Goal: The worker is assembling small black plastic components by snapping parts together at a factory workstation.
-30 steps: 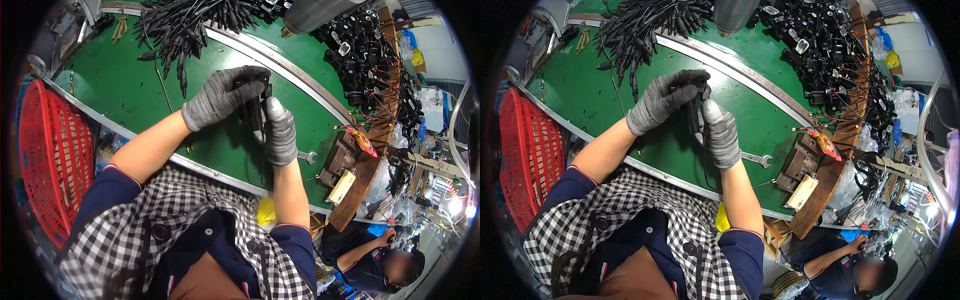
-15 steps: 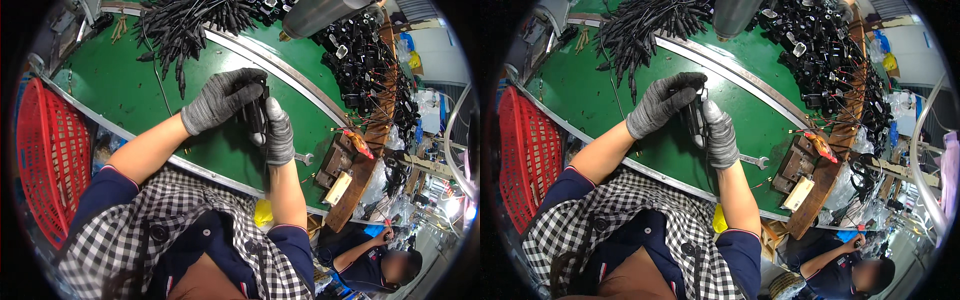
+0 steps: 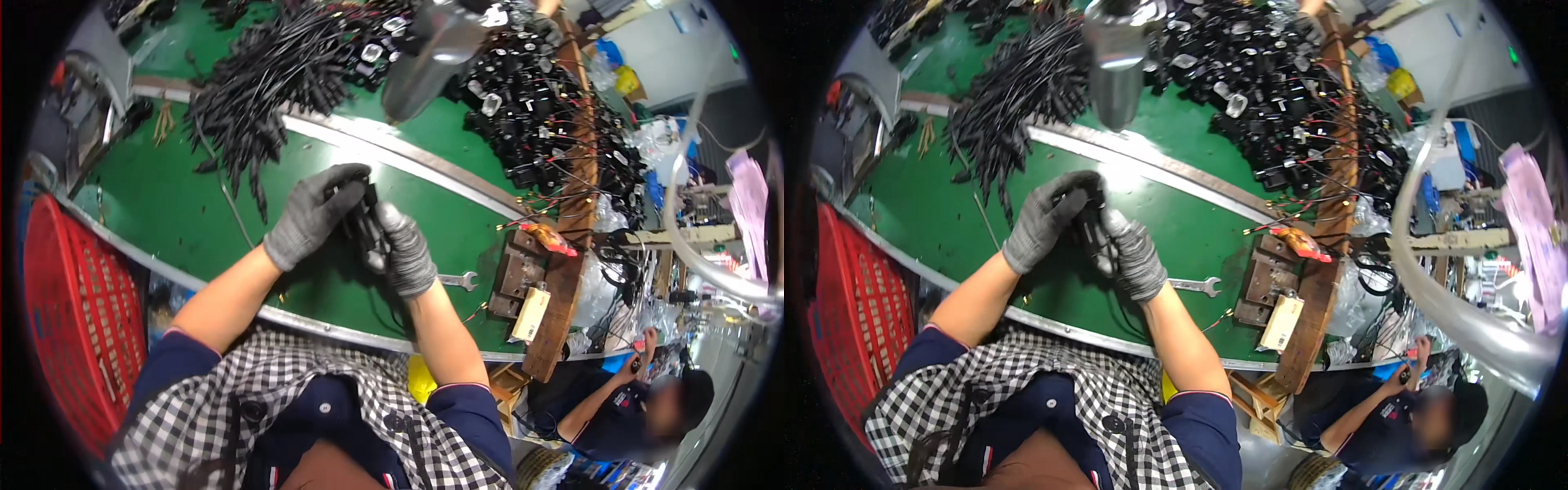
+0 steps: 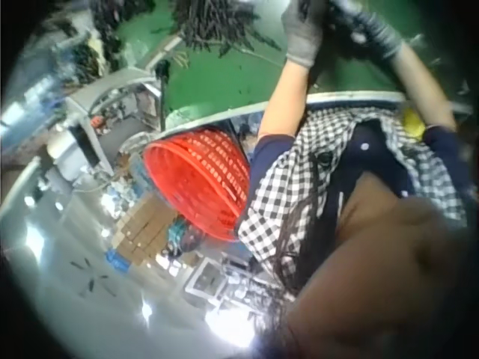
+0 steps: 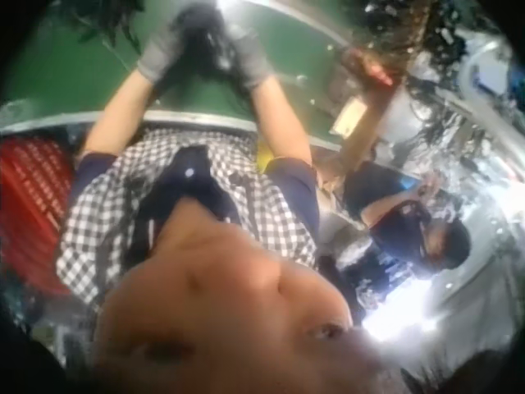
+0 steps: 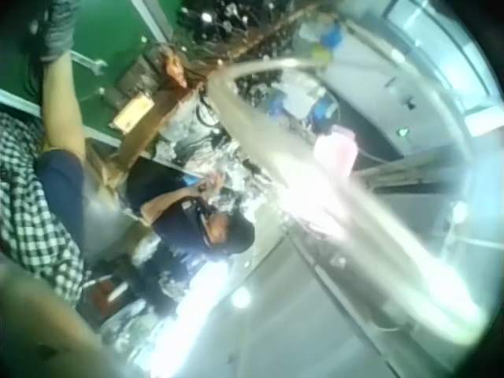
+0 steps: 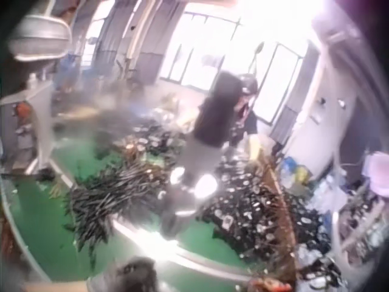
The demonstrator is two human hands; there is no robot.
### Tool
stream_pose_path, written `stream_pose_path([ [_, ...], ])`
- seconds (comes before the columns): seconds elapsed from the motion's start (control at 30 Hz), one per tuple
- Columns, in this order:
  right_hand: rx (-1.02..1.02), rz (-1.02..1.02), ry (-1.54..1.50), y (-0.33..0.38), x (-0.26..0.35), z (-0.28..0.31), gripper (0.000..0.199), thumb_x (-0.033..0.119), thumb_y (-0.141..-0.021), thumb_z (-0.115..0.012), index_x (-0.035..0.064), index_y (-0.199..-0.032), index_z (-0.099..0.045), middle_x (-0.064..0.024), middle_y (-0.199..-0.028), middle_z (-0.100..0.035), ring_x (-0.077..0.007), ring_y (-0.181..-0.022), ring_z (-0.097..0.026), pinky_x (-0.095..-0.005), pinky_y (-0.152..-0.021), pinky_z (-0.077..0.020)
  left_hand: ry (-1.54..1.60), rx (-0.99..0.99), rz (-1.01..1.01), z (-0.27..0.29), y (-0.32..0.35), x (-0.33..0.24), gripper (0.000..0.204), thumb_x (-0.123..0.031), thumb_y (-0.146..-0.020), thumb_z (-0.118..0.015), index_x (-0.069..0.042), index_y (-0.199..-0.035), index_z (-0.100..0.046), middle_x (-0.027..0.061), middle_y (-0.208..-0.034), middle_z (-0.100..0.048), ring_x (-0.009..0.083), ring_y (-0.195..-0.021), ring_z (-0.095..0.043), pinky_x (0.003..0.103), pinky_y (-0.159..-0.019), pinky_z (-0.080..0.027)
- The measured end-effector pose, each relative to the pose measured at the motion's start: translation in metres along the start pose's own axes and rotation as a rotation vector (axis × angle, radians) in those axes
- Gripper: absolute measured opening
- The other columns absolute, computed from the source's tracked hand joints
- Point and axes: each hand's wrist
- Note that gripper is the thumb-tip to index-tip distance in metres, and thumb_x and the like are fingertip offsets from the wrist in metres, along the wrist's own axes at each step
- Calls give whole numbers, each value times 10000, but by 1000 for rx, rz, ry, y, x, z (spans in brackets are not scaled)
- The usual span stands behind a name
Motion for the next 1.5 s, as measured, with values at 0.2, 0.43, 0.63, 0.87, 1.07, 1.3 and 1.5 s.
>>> stream_pose_path([
  [0.2,-149,514,1212,-3,-14,14,386,382,-889,-490,33,-738,-556,-103,-618,-554,-263,-584,-545,-368,-571,-426,81,-20,59,-9,2,-4,400,-304,-875,-554,25,-1103,-556,94,-912,-635,128,-846,-575,265,-780,-450],
  [0.43,138,-43,-3,-7,-23,19,319,317,-894,-506,15,-884,-607,-146,-654,-588,-277,-541,-542,-372,-540,-435,134,19,98,-4,5,-3,381,-282,-882,-549,9,-1127,-556,76,-976,-617,118,-914,-544,256,-826,-426],
  [0.63,-122,561,986,-8,-14,13,354,356,-892,-505,20,-872,-614,-116,-653,-601,-221,-539,-548,-316,-515,-420,-5,-63,74,-3,2,-4,334,-231,-887,-546,13,-1115,-554,79,-926,-631,116,-861,-564,254,-781,-447],
  [0.87,94,-107,58,-5,-4,15,387,359,-896,-495,12,-745,-575,-112,-570,-532,-183,-497,-517,-303,-505,-415,145,-10,42,-8,-2,-4,383,-265,-876,-562,-3,-1155,-544,65,-980,-619,118,-918,-547,258,-840,-422],
  [1.07,-149,499,947,-8,-9,16,401,398,-906,-454,51,-739,-568,-107,-568,-543,-239,-461,-483,-320,-453,-380,144,-17,88,-6,1,-4,382,-254,-875,-571,-9,-1166,-539,64,-1015,-611,122,-956,-536,266,-865,-412],
  [1.3,17,-11,176,-3,-5,5,368,321,-912,-441,7,-756,-553,-212,-614,-515,-370,-521,-476,-399,-500,-402,191,-10,47,-7,3,2,380,-250,-876,-572,-13,-1171,-536,64,-1019,-608,123,-954,-538,269,-873,-413],
  [1.5,-102,369,744,-11,-12,22,389,378,-896,-473,33,-748,-574,-151,-582,-547,-284,-465,-490,-351,-460,-388,163,-17,30,-5,0,1,370,-222,-878,-566,-12,-1180,-525,70,-1020,-609,128,-958,-541,270,-880,-412],
])
Point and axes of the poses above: each hand's wrist, its own y-axis away from the middle knuckle, its own z-axis out of the back of the hand, x = y × z
